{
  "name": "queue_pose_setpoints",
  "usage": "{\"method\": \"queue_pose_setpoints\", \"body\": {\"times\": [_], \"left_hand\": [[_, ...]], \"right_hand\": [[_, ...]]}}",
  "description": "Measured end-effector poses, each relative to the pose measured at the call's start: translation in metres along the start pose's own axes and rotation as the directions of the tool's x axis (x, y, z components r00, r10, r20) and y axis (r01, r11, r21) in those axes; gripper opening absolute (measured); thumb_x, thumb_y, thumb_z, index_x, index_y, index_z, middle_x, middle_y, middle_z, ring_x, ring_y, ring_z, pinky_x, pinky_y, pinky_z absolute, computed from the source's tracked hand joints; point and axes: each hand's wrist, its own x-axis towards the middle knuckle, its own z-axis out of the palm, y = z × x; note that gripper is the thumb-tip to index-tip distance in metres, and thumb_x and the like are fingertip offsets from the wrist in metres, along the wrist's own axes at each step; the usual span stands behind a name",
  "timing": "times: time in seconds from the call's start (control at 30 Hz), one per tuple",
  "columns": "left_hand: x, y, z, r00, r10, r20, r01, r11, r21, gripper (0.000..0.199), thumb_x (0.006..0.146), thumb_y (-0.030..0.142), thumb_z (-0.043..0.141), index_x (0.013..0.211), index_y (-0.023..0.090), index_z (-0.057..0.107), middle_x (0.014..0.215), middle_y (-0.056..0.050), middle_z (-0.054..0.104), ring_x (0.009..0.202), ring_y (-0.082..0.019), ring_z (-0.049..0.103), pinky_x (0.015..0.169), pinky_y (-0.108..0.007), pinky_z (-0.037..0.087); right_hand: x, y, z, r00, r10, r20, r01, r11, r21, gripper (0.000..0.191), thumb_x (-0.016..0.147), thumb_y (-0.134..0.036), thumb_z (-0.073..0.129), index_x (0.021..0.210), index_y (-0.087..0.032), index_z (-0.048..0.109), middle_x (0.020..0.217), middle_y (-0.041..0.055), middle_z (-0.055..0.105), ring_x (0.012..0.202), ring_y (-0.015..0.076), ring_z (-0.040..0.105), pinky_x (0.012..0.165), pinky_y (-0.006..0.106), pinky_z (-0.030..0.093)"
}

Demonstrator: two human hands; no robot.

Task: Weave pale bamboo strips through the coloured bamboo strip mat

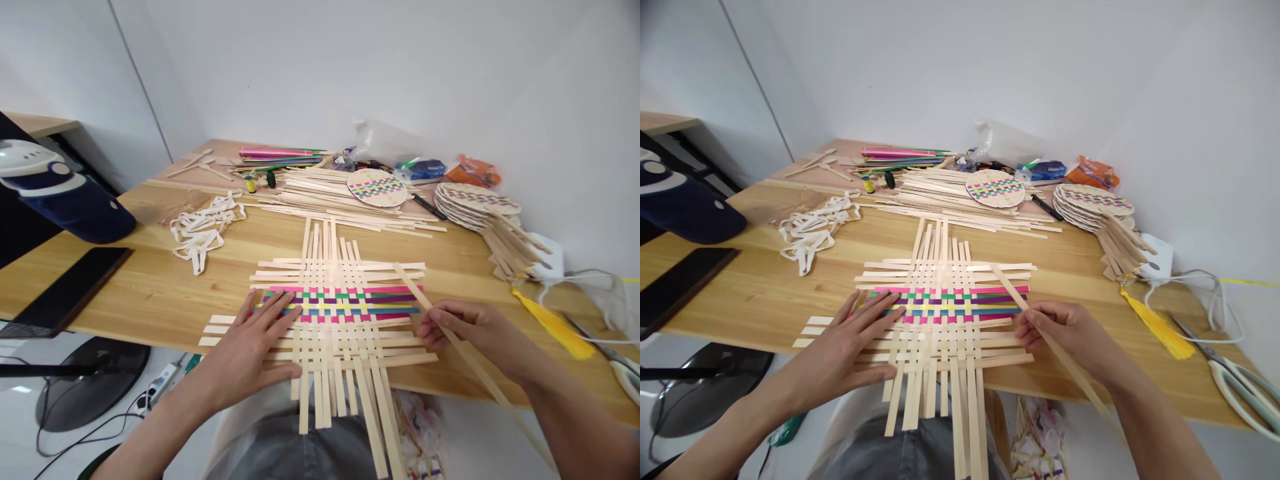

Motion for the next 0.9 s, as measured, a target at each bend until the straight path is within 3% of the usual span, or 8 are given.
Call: {"method": "queue_pose_setpoints", "body": {"times": [0.13,0.33,0.5,0.67,0.77,0.9], "left_hand": [[-0.003,-0.001,0.005,0.995,0.066,-0.077,-0.06,0.995,0.076,0.082,0.086,0.069,0.051,0.151,0.022,0.035,0.156,-0.014,0.035,0.145,-0.03,0.033,0.12,-0.058,0.015],[-0.004,0.003,0.01,0.983,0.087,-0.159,-0.057,0.981,0.184,0.078,0.087,0.07,0.047,0.145,0.019,0.043,0.152,-0.014,0.042,0.143,-0.029,0.038,0.12,-0.054,0.019],[-0.005,0.012,0.015,0.971,0.032,-0.236,0.028,0.968,0.249,0.078,0.086,0.072,0.046,0.141,0.016,0.048,0.149,-0.016,0.047,0.138,-0.033,0.044,0.117,-0.057,0.022],[-0.004,0.027,0.022,0.953,-0.012,-0.304,0.097,0.959,0.267,0.077,0.086,0.072,0.045,0.136,0.014,0.054,0.144,-0.018,0.052,0.133,-0.037,0.049,0.114,-0.058,0.025],[-0.003,0.04,0.024,0.939,-0.076,-0.335,0.158,0.961,0.227,0.077,0.085,0.072,0.047,0.136,0.014,0.055,0.141,-0.019,0.055,0.131,-0.037,0.049,0.114,-0.058,0.026],[-0.004,0.042,0.014,0.934,-0.142,-0.329,0.188,0.976,0.112,0.078,0.086,0.071,0.047,0.139,0.014,0.05,0.137,-0.017,0.059,0.13,-0.034,0.051,0.112,-0.055,0.035]], "right_hand": [[-0.007,-0.005,-0.004,0.991,0.035,0.126,-0.019,0.992,-0.125,0.05,0.081,-0.067,0.059,0.079,-0.018,0.072,0.082,0.0092,0.074,0.076,0.0216,0.069,0.076,0.036,0.057],[-0.008,-0.008,-0.023,0.986,-0.048,-0.162,-0.008,0.942,-0.334,0.056,0.075,-0.075,0.057,0.077,-0.022,0.075,0.088,0.009,0.075,0.087,0.0259,0.069,0.084,0.038,0.056],[-0.009,-0.006,-0.025,0.983,-0.039,-0.178,-0.011,0.962,-0.273,0.058,0.073,-0.077,0.057,0.075,-0.021,0.074,0.081,0.0098,0.074,0.077,0.0239,0.07,0.076,0.037,0.058],[-0.005,-0.009,-0.011,0.996,-0.019,-0.082,0.001,0.978,-0.207,0.058,0.073,-0.075,0.06,0.077,-0.019,0.074,0.081,0.0106,0.074,0.075,0.0222,0.07,0.074,0.037,0.059],[0.003,-0.008,-0.001,1.0,-0.001,-0.023,-0.003,0.981,-0.194,0.06,0.072,-0.076,0.06,0.082,-0.018,0.075,0.088,0.0113,0.075,0.081,0.0235,0.07,0.079,0.039,0.059],[0.014,-0.01,0.005,0.997,-0.053,-0.052,0.041,0.978,-0.204,0.061,0.069,-0.077,0.062,0.083,-0.019,0.076,0.091,0.0113,0.076,0.085,0.0249,0.07,0.082,0.04,0.058]]}}
